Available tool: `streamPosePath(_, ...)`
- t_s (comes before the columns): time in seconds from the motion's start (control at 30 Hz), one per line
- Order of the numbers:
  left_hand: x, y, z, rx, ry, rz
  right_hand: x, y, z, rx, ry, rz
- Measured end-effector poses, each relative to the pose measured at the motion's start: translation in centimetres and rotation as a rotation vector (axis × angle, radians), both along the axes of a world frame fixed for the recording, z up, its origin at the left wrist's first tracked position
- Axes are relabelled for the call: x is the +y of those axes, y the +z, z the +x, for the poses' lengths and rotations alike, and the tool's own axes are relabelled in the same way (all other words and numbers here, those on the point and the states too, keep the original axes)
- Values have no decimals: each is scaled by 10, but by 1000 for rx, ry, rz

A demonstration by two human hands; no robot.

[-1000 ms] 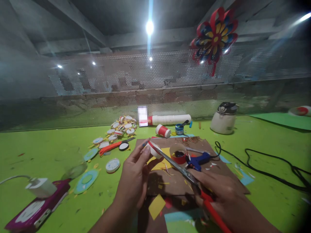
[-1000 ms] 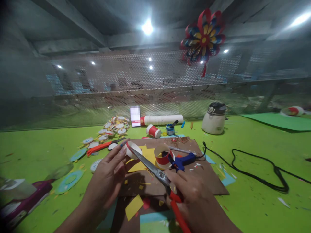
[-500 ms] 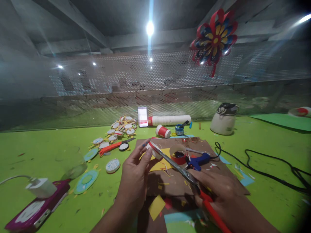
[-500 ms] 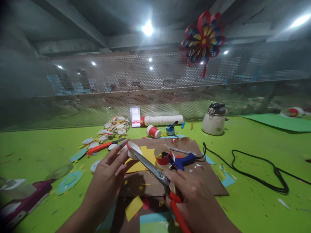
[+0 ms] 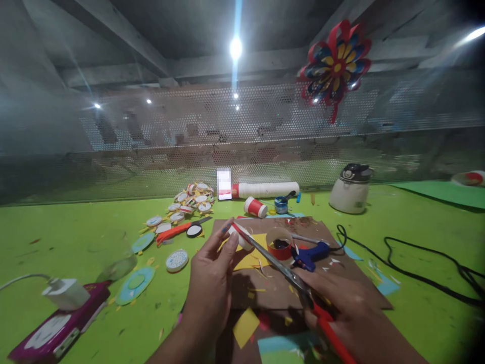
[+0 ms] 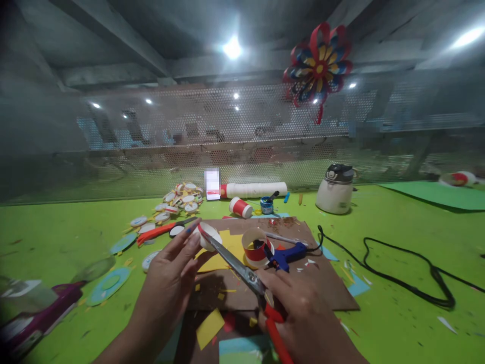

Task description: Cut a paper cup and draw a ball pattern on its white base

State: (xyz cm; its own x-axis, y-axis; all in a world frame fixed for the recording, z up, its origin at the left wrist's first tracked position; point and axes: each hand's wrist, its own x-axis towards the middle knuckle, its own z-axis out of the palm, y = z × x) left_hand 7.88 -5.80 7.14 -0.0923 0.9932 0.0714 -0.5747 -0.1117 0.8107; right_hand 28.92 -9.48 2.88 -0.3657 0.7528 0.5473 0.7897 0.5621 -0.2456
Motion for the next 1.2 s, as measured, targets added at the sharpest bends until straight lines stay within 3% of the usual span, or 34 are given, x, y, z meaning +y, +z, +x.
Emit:
streamPosePath(0.53,2,-4,-1,20,-21,-9,-1,0,1,24,8,-53)
streamPosePath(1.03,5,-5,-5,-26,-15,-6,-2,-1,1,53,-2,2)
streamPosePath(1.2,10,-7,-8,-3,-70,5,-1,1,1,29,-25,9)
